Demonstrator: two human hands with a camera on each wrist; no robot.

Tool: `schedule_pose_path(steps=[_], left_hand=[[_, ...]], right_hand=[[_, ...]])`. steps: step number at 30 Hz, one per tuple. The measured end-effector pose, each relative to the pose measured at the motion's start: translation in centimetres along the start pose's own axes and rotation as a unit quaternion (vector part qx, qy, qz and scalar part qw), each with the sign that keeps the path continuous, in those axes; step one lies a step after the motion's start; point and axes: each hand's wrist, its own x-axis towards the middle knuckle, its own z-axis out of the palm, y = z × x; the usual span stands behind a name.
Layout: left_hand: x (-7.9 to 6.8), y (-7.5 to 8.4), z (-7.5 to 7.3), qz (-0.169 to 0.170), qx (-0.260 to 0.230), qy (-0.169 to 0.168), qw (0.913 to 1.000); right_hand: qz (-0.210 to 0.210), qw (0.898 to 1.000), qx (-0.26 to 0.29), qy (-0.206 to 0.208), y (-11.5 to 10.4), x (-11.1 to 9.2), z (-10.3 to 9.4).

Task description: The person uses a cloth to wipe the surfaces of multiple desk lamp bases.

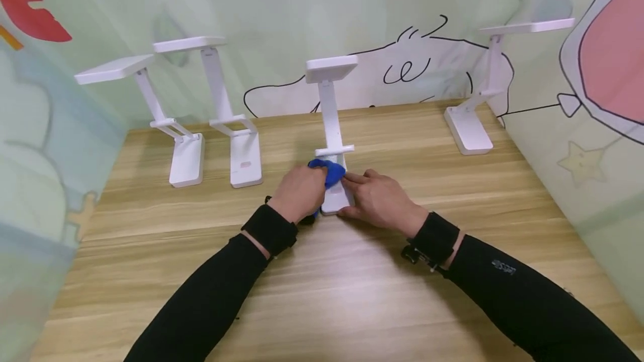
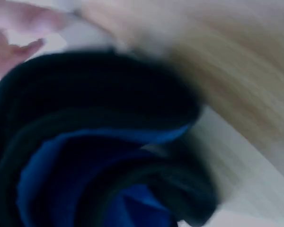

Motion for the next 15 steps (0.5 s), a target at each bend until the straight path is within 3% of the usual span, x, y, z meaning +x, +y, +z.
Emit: schedule_pose_path(steps=[3,5,7,9,12,15], left_hand=[[-0.7,-0.6,-0.5,-0.035,-0.054,-0.053,0.9965],[-0.7,-1.5,-0.7,-0.081,-0.082,-0.077,0.9903],[-0.2,-2.7,-0.8,-0.145,-0.108,-0.081,0.9803],[0.8,-4.0,-0.8,-0.191,-0.122,-0.059,0.9723],[2.6,-5.7,-0.4,-0.190,-0.137,-0.026,0.9719],[5.3,-6.5,-0.1,-0.149,-0.177,-0.042,0.9719]], right_hand=[[0.011,1.000,0.004,-0.008,0.0,-0.3,0.0],[0.017,1.000,0.009,-0.013,0.1,-0.5,0.0],[0.021,1.000,0.016,-0.015,0.1,-0.5,0.0],[0.025,0.999,0.023,-0.014,0.0,-0.4,0.1],[0.023,0.999,0.032,-0.016,-0.3,-0.1,0.2],[0.014,0.999,0.022,-0.018,0.0,-0.2,0.0]])
